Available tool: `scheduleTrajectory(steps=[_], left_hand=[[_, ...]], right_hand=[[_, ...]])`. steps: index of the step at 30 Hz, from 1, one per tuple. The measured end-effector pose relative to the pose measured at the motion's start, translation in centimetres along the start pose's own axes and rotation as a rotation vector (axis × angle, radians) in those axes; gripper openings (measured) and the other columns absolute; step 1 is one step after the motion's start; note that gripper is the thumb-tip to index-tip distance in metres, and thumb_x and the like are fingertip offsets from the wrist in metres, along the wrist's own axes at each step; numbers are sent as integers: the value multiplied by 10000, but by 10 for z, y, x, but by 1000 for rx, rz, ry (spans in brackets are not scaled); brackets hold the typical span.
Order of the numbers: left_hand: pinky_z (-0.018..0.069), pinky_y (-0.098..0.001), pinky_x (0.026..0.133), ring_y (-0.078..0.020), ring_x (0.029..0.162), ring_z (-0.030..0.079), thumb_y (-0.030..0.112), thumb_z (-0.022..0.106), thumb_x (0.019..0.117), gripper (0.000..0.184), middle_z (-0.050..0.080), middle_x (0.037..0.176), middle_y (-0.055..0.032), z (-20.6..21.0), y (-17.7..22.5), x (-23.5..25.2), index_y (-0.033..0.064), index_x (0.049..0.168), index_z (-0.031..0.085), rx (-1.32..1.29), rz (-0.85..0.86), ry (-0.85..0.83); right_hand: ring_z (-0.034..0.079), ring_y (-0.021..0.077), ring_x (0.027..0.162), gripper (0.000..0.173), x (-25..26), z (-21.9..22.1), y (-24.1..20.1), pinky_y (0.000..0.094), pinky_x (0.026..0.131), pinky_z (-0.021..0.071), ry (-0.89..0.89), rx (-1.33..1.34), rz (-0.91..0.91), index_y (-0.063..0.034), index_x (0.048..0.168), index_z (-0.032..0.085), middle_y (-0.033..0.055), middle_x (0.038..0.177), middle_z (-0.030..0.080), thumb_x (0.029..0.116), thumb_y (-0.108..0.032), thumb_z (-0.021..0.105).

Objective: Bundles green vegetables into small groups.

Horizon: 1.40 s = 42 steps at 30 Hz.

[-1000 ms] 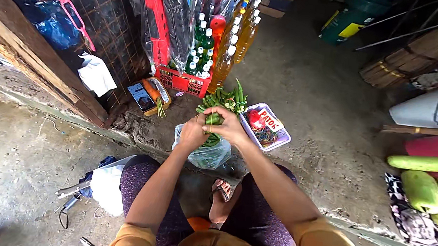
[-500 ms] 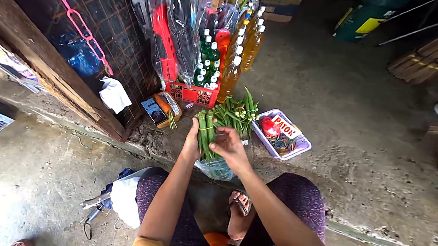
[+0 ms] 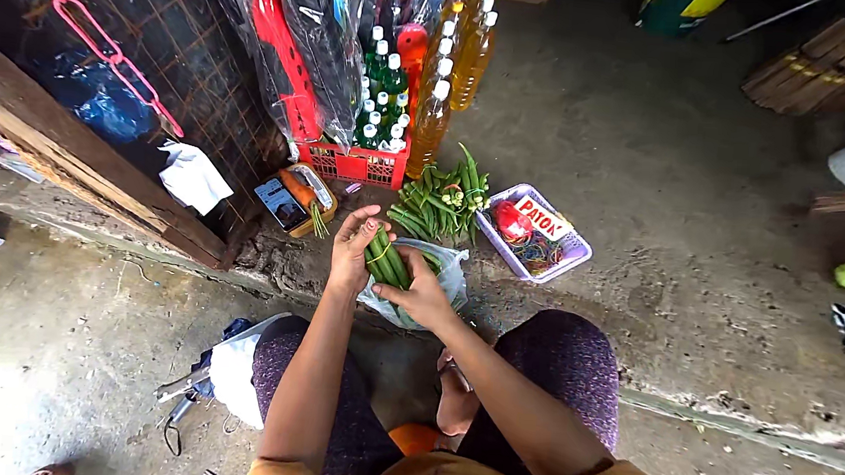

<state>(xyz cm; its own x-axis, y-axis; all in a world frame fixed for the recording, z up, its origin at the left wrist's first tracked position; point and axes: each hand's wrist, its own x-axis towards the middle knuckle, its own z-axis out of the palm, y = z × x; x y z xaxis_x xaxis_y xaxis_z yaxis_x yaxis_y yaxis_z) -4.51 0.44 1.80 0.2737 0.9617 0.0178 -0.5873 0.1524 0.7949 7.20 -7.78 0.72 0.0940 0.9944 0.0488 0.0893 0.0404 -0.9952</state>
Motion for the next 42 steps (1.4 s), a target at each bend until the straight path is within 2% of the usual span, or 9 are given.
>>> scheduleTrajectory(steps=[2,4,7,13,20,28,33,37,42], left_hand=[[628,-343,746,-186,770,725,153,623,969,218,732,896,-70,-3,1,-1,124,1185,640,11,9,0],[610,-338,795,-165,869,715,268,701,922,502,726,1008,-54,-9,3,0,139,1372,519,108,28,-8],[519,-397,975,-171,1169,618,454,406,1063,651,603,1362,-94,-20,28,7,79,1569,247,328,48,112],[521,-417,947,-196,1124,642,425,359,1108,473,644,1245,-89,-26,59,22,71,1399,480,118,110,608],[539,-378,916,-171,1067,658,294,391,1107,316,653,1202,-65,-24,48,29,72,1288,523,212,113,514],[546,-348,896,-154,1041,658,237,412,1098,264,648,1165,-57,-20,48,27,68,1256,539,247,94,514],[549,-357,902,-159,1024,656,198,454,1081,265,635,1166,-89,-15,43,27,33,1270,540,283,79,443],[554,-342,902,-156,1046,654,123,605,968,365,634,1205,-119,-16,40,25,-9,1301,536,501,106,289],[423,-521,1113,-291,1403,453,278,858,802,798,488,1508,-162,-17,32,26,61,1472,484,882,88,-20]], right_hand=[[667,150,1062,587,2,2,3,293,932,577,-44,250,59,33,1319,489,140,1202,637,827,-84,788],[711,212,944,462,11,2,2,357,844,624,-76,417,142,41,1284,476,151,1110,661,876,14,691],[712,212,871,433,52,-6,13,370,823,615,-41,326,212,39,1321,494,147,1050,687,917,36,649],[655,381,1023,690,166,-4,88,539,891,545,122,-168,463,-11,1480,368,277,1270,600,925,-122,762],[410,477,1404,663,224,20,143,637,1138,353,92,-642,278,12,1442,505,281,1475,485,977,-428,676],[391,420,1421,591,225,-30,158,577,1106,367,-11,-1442,303,63,1363,560,255,1518,431,833,-89,771],[420,443,1400,578,207,-43,120,621,1150,317,-77,-1113,277,21,1339,558,259,1443,517,861,-185,808],[595,371,1240,511,165,-60,72,539,1058,488,35,-544,-73,47,1276,587,238,1309,621,830,-39,820],[648,162,1160,433,110,-57,9,364,976,566,35,-132,-383,-16,1148,585,102,1243,667,770,48,788]])
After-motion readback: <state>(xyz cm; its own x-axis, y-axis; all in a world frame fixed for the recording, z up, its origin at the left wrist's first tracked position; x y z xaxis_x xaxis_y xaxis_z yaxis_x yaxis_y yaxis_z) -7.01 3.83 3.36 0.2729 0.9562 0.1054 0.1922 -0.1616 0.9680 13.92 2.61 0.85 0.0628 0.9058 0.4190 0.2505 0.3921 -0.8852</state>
